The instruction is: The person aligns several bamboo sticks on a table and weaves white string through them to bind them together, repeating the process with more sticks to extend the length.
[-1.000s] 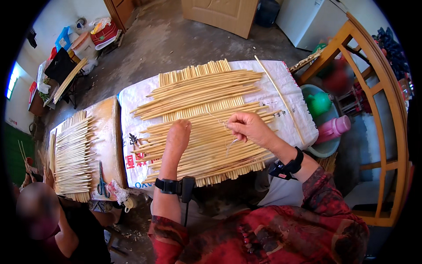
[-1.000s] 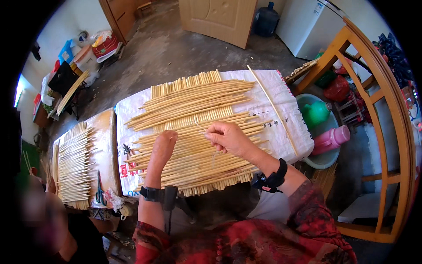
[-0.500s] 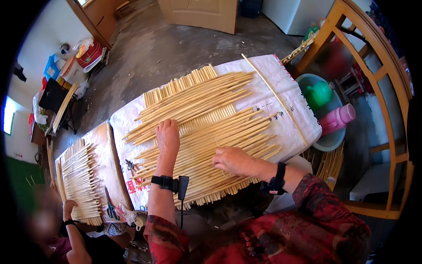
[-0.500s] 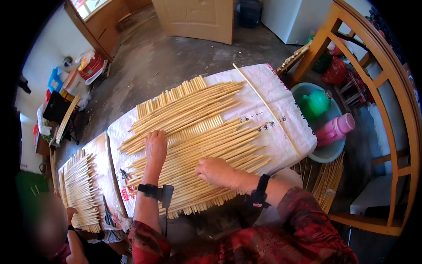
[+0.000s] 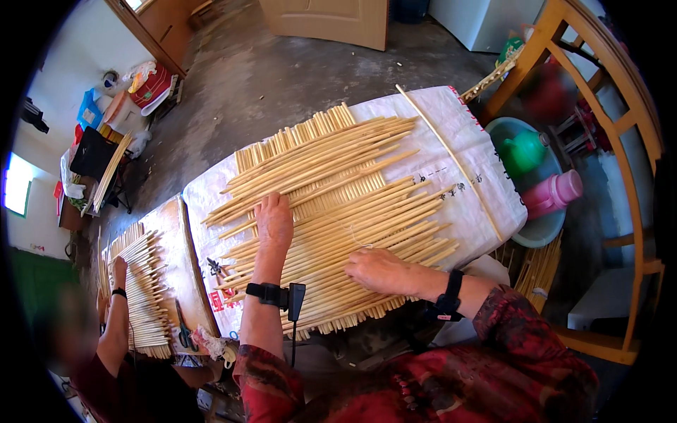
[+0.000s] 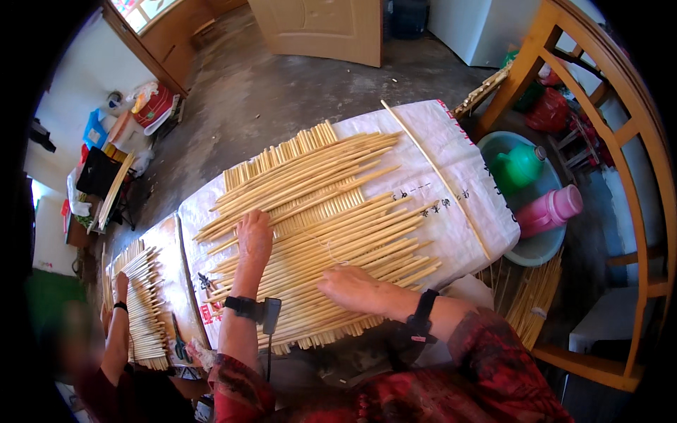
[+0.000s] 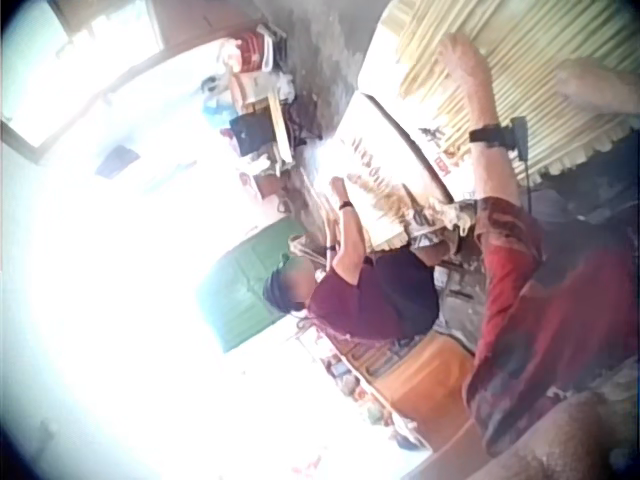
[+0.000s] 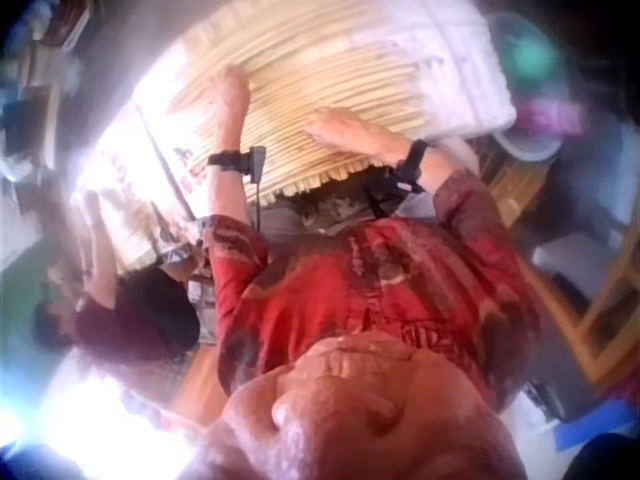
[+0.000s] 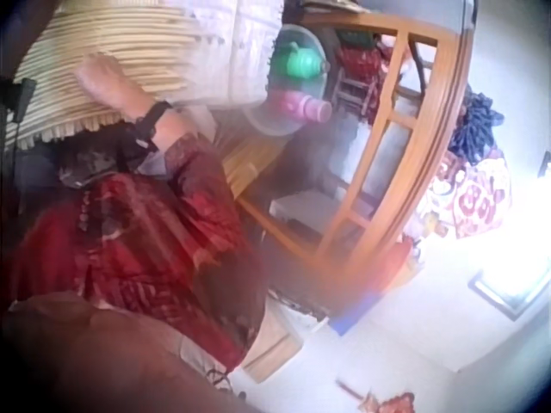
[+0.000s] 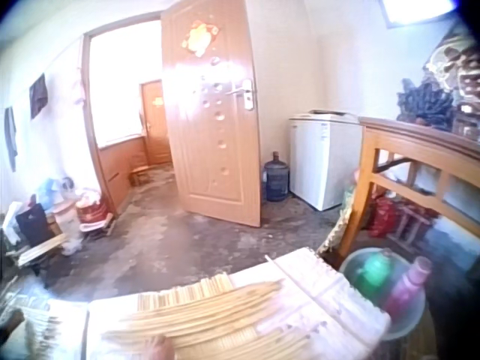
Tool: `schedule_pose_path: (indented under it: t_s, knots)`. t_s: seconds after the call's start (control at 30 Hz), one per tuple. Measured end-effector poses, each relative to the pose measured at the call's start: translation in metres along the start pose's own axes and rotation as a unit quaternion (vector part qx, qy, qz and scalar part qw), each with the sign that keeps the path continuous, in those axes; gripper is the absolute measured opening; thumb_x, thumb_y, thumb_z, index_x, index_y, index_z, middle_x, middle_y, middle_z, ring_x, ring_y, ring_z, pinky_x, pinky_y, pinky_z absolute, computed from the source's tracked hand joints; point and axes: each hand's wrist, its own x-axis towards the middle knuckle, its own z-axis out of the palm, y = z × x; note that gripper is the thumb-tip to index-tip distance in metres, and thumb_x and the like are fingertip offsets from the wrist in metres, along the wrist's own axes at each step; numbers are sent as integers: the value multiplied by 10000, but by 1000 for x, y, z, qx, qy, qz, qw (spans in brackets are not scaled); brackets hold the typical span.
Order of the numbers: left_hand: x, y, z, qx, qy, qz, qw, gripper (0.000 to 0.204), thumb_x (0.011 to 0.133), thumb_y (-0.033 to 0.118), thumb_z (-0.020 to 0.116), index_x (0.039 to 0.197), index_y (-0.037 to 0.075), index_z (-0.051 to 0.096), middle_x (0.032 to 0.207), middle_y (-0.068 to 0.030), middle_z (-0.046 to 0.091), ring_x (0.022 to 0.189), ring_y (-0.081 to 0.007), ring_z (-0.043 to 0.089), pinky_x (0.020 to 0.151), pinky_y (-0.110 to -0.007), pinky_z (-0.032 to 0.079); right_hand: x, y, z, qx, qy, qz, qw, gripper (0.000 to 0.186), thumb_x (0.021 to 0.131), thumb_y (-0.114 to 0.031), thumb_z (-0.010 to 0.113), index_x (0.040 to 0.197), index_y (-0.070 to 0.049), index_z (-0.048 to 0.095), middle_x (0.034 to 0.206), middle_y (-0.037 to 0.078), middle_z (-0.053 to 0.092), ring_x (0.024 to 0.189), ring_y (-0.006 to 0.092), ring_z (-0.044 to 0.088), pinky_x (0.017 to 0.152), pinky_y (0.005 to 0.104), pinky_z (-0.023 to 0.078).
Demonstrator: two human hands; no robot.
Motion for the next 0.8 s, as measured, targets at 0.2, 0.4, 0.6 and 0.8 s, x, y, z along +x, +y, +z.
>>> schedule_pose_path:
  t_s: [0.2,0.4,0.6,0.8]
  knots:
    - [6,5,-6,-60,20,10,998,85,749,110,588,819,71,559,884,-79,542,880,-268,519,764,-404,389,4,-5,-15,10,-32,21,999,101,731,-72,521,806,-48,585,828,143,565,824,317,586,696,399,495]
    - [20,8,8,-14,48,-2,999,20,762,93,547,774,82,536,821,-74,510,825,-260,511,720,-389,388,7,-5,-17,10,-32,15,999,91,747,-74,513,808,-45,574,844,137,561,826,315,587,694,392,499]
    - [28,6,14,48,36,0,998,39,748,81,541,785,81,553,825,-76,516,837,-259,515,722,-392,385,7,-3,-19,23,-19,6,1000,85,759,-79,503,792,-36,568,829,144,555,792,321,591,673,395,499]
    - [39,6,12,65,-12,4,998,89,749,49,515,805,72,581,847,-91,533,851,-268,521,753,-409,379,6,5,0,-4,-12,-6,1000,90,769,-120,521,804,-43,552,812,123,526,794,306,568,686,387,487]
